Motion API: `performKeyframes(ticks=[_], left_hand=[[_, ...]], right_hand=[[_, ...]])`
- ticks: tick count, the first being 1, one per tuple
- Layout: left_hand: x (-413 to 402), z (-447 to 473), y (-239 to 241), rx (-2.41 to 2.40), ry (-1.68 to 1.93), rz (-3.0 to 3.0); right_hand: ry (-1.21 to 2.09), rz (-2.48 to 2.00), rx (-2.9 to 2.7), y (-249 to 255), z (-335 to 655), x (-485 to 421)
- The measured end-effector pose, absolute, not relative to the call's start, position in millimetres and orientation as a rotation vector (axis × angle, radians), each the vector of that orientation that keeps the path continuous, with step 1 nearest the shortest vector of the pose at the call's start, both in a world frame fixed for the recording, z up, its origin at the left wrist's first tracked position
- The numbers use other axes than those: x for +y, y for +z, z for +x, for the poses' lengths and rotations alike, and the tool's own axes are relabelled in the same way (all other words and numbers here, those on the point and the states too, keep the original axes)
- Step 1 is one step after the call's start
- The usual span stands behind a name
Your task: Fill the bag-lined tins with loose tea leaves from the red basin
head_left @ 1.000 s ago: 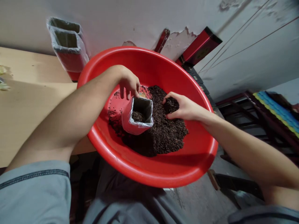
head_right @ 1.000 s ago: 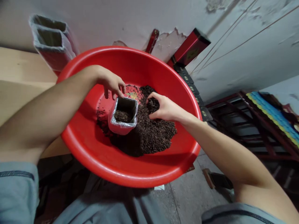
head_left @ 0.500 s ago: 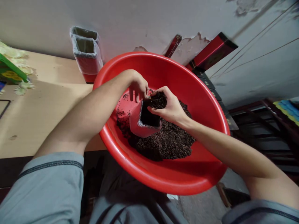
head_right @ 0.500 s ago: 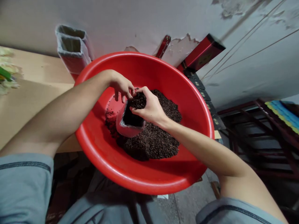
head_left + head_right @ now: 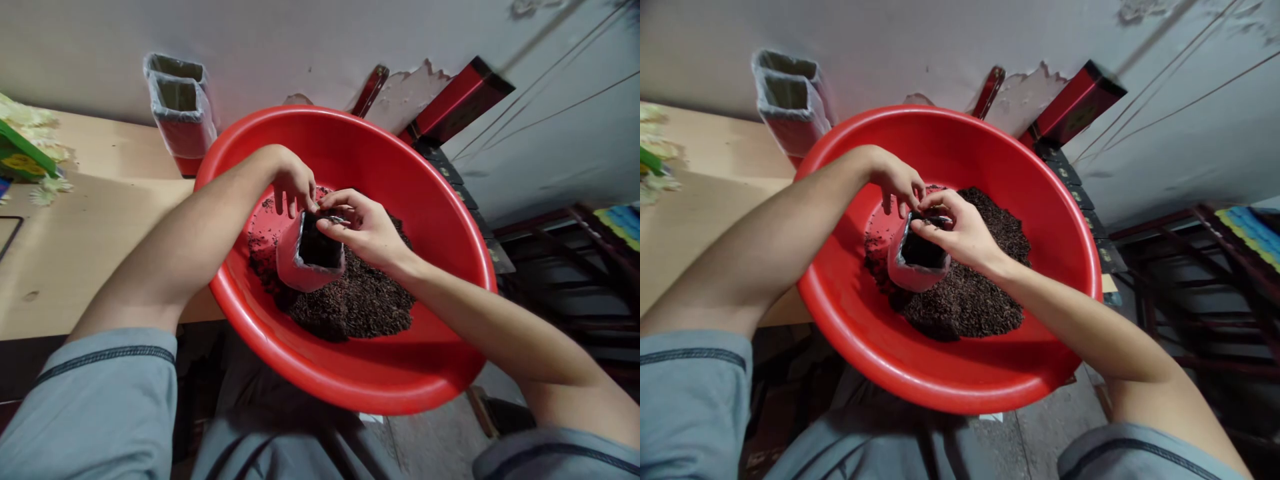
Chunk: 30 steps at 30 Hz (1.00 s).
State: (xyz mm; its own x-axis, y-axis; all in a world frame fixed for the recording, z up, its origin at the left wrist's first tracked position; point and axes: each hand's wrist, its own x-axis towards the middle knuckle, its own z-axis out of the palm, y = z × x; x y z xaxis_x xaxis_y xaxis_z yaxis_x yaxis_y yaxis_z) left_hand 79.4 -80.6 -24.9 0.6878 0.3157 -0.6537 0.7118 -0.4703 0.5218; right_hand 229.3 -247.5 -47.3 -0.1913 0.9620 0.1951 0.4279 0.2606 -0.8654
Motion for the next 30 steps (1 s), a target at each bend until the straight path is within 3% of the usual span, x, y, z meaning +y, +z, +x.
performKeyframes(ticks=[6, 13, 21, 30], left_hand=[[-80, 80, -25, 0.803, -0.617, 2.068], [-84, 80, -24, 0.849, -0.603, 2.074], [-76, 78, -28, 0.789, -0.627, 2.101], [-77, 81, -27, 0.791, -0.64, 2.118]], right_hand=[[0.768, -1.569, -1.856, -36, 291, -248], [0.763, -2.363, -2.571, -115, 386, -250], [0.809, -2.274, -2.825, -134, 380, -258], [0.375, -2.28, -2.858, -138, 369, -277]])
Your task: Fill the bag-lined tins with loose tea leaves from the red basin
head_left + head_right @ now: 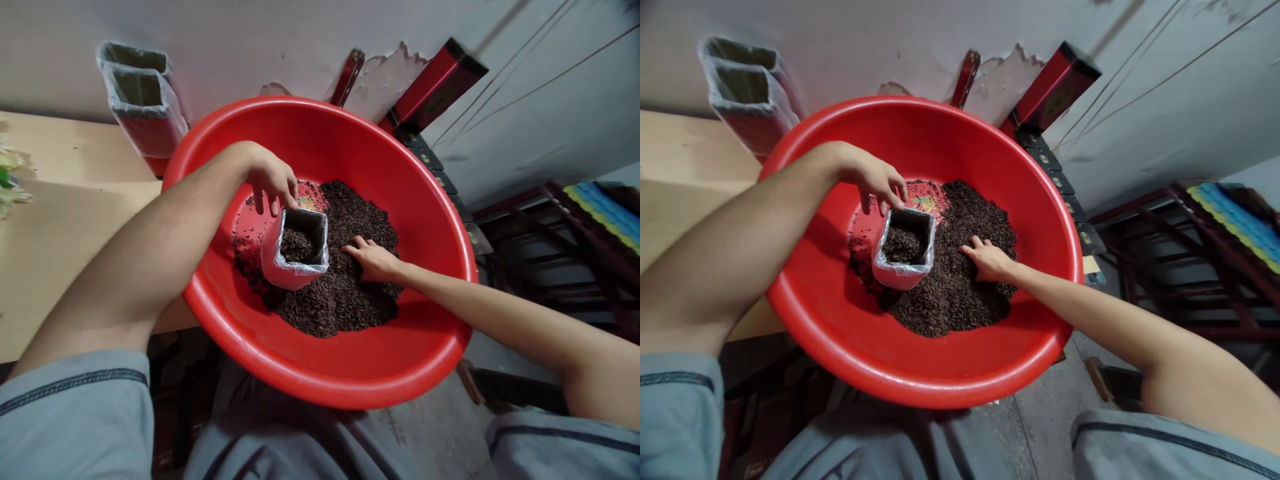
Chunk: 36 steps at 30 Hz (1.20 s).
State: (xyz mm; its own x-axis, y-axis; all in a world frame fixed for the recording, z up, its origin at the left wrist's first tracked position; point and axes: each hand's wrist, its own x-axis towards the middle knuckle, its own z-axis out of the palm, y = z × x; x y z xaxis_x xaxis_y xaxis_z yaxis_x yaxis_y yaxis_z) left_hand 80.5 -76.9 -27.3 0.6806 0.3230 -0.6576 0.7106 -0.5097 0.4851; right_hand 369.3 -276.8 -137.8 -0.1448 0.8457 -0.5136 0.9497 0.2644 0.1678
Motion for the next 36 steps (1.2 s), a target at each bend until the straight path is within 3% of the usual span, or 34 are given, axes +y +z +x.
performKeyframes(ticks=[22, 36], left_hand=[[-89, 78, -17, 0.855, -0.615, 2.096], [-87, 78, -21, 0.809, -0.599, 2.116]], right_hand=[[-0.193, 1.545, 2.152, -128, 365, -264], [-0.509, 1.662, 2.576, -77, 342, -266]])
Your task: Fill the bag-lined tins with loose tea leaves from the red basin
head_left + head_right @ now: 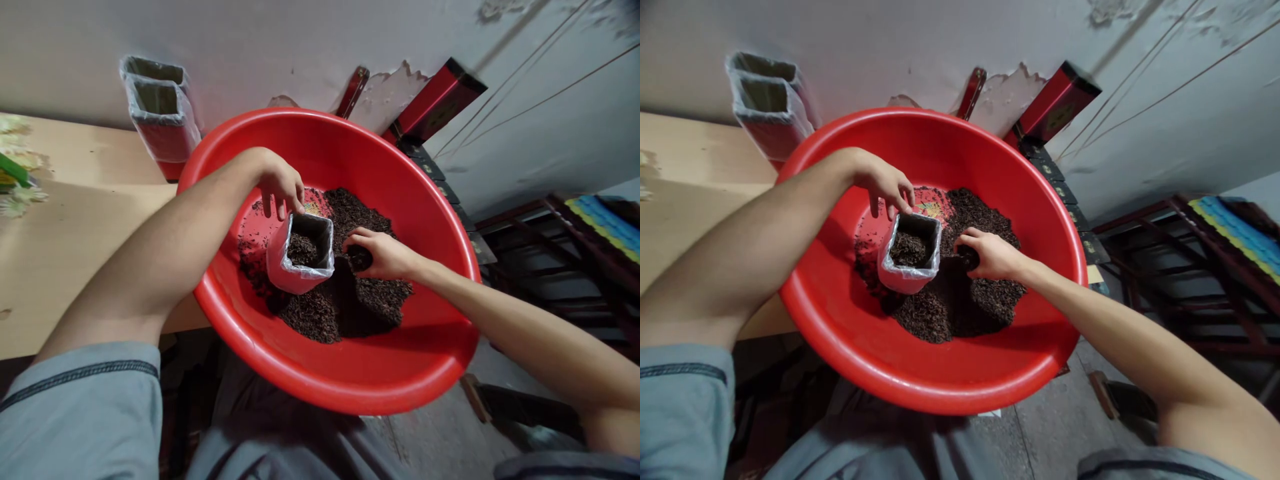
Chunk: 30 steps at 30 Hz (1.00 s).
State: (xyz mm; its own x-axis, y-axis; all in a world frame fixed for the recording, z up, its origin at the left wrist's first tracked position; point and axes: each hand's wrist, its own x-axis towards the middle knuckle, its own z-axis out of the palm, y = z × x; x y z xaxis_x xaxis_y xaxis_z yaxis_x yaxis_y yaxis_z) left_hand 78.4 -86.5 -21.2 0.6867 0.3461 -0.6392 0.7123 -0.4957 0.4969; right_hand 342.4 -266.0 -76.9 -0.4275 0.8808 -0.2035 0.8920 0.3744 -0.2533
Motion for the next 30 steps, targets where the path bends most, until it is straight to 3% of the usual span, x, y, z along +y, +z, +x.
performKeyframes(ticks=[11, 21, 30], left_hand=[[-86, 79, -21, 0.783, -0.607, 2.101], [-94, 77, -18, 0.819, -0.542, 2.055], [-89, 79, -25, 0.826, -0.512, 1.985]], right_hand=[[-0.522, 1.5, 2.892, 4, 280, -246], [-0.269, 1.308, 2.792, -18, 218, -234], [-0.387, 1.323, 2.848, -9, 233, -235]])
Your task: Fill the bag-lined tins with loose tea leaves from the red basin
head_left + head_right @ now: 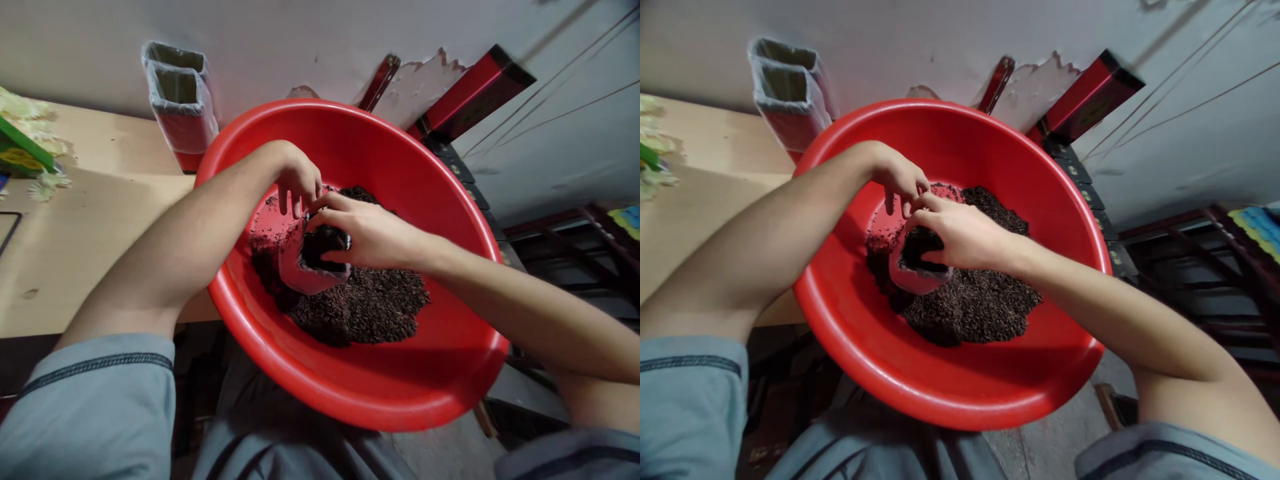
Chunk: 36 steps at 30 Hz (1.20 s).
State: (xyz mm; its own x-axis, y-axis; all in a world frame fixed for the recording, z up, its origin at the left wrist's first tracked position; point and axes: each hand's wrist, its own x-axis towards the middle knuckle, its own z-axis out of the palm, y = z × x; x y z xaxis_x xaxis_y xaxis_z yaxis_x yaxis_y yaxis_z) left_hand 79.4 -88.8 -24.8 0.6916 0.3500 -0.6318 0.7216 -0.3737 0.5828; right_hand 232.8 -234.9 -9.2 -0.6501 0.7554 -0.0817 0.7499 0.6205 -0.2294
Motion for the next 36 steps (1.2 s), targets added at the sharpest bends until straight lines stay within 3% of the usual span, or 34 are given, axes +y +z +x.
performKeyframes(ticks=[6, 10, 14, 17, 36], left_hand=[[-81, 81, -33, 0.776, -0.522, 2.039], [-82, 82, -31, 0.807, -0.541, 2.04], [-81, 82, -32, 0.787, -0.549, 2.082], [-78, 81, -33, 0.773, -0.547, 2.114], [-88, 79, -19, 0.826, -0.655, 2.148]], right_hand=[[0.412, -1.539, -2.639, -3, 304, -235], [0.816, -1.928, -2.741, -67, 347, -249], [1.062, -1.992, -2.813, -135, 352, -269], [1.049, -1.945, -2.848, -151, 345, -279], [0.616, -1.888, -3.078, -132, 302, -298]])
